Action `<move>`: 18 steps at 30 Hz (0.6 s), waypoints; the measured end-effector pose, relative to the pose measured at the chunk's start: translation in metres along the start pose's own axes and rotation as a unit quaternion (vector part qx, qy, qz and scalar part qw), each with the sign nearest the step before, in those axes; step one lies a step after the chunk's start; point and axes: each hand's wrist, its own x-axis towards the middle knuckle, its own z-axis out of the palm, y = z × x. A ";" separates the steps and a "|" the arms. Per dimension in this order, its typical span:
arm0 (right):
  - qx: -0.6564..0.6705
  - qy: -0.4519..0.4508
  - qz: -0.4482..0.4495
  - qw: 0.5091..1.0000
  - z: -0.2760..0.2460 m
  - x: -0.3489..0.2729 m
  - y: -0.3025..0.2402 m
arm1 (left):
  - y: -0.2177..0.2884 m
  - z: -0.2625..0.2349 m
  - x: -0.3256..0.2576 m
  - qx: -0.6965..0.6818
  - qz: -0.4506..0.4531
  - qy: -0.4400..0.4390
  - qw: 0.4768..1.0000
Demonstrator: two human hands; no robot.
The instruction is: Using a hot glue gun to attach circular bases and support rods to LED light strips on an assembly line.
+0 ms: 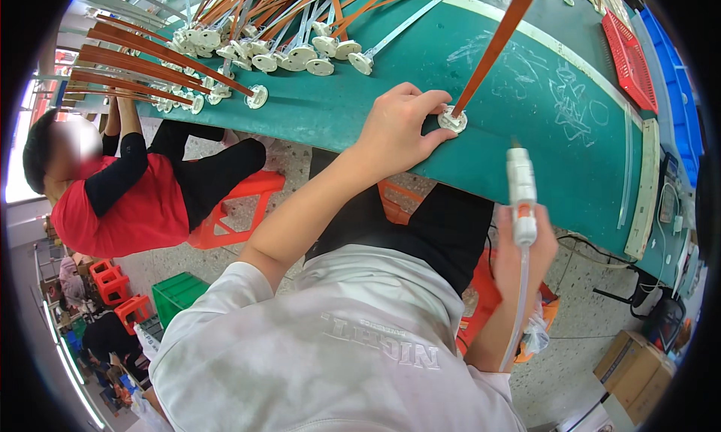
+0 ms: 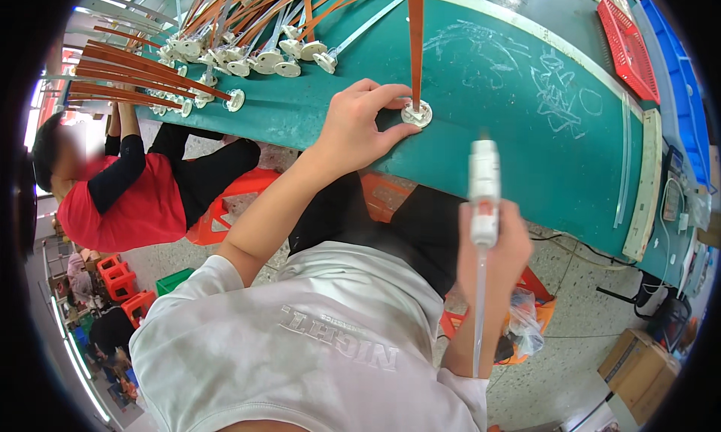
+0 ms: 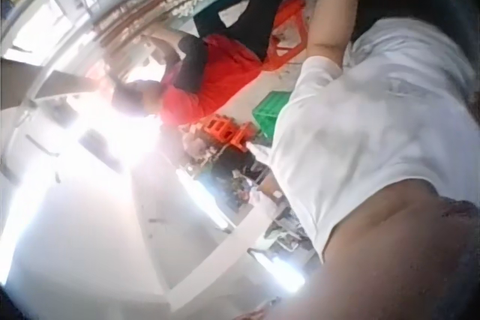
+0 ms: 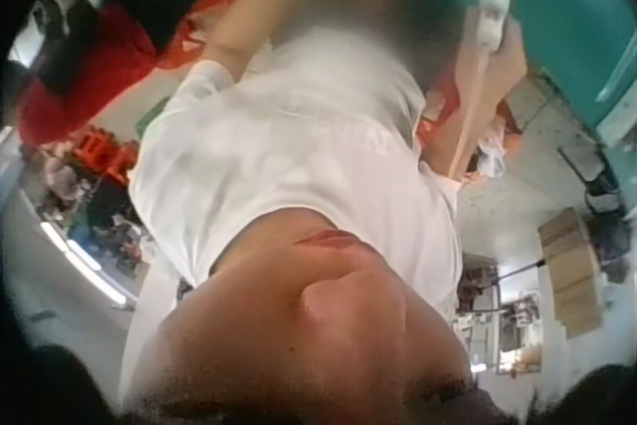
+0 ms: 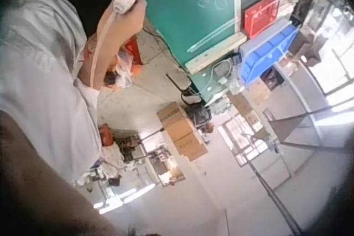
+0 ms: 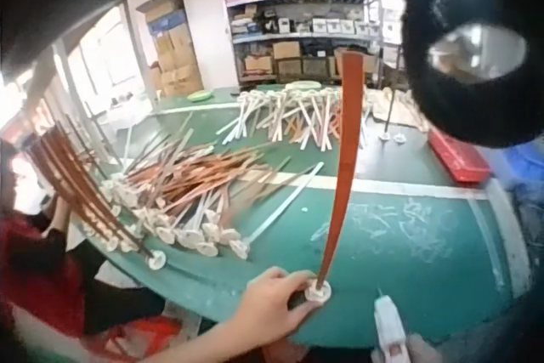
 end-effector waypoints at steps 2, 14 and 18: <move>-0.102 0.042 -0.039 0.993 -0.023 0.023 0.010 | 0.002 0.001 0.002 -0.013 -0.005 0.001 1.000; -0.324 0.117 -0.113 0.932 -0.010 0.096 0.020 | -0.003 -0.003 -0.008 -0.040 -0.043 -0.016 0.998; -0.173 0.053 -0.191 0.965 0.002 0.079 -0.038 | -0.001 -0.007 -0.008 -0.043 -0.039 -0.013 0.998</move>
